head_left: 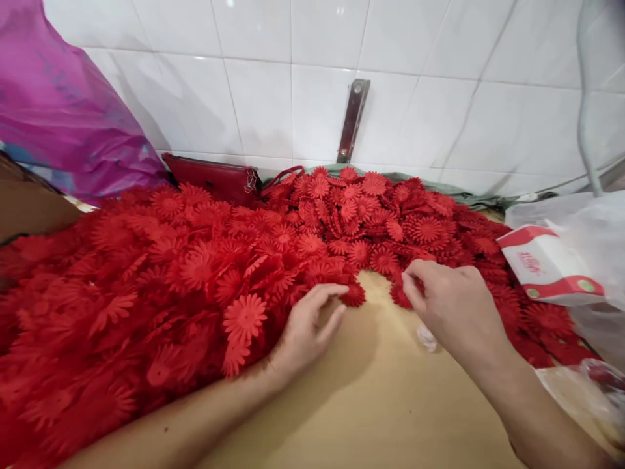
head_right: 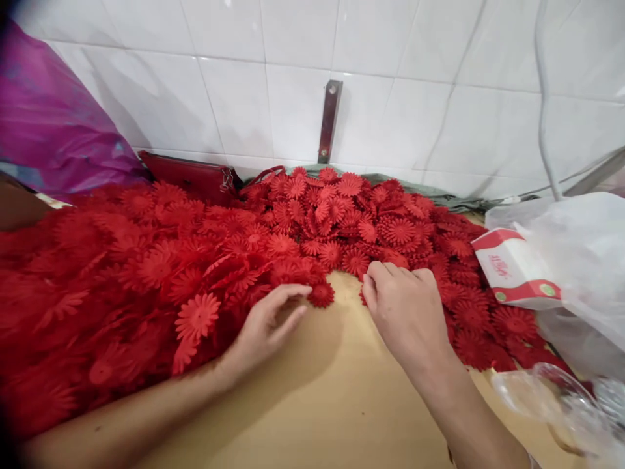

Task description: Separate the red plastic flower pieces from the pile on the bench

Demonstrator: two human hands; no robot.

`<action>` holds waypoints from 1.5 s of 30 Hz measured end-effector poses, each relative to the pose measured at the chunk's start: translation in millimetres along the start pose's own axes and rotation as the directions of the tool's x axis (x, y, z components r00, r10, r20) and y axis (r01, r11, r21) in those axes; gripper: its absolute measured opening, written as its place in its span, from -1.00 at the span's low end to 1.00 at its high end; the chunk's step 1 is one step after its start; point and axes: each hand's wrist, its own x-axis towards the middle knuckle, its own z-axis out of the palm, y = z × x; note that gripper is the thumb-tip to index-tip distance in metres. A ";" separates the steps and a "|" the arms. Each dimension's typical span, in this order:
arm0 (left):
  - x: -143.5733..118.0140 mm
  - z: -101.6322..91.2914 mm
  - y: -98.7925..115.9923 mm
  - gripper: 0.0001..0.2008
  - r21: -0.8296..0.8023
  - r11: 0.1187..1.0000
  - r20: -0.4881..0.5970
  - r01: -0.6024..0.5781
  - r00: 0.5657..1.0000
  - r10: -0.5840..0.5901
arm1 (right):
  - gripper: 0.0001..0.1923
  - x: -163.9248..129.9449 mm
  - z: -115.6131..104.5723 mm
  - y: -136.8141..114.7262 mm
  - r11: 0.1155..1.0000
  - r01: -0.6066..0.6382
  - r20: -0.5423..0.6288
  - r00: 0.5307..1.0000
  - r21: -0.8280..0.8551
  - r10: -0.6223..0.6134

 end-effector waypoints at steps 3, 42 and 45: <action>11.0 -10.1 -12.1 -0.68 -0.073 0.985 -0.127 0.154 0.979 -0.162 | -0.84 -0.7 15.5 -2.6 0.978 0.071 0.005 0.997 -0.196 -0.071; 3.0 4.2 8.1 -0.66 -0.578 0.697 0.150 0.425 0.895 -0.421 | -0.88 -54.0 -3.2 30.7 0.916 -0.173 0.214 0.972 0.362 0.100; 4.7 4.0 9.6 -0.66 -0.592 0.674 0.146 0.443 0.881 -0.450 | -0.80 -62.6 10.1 37.5 0.936 -0.160 0.259 0.963 0.314 0.078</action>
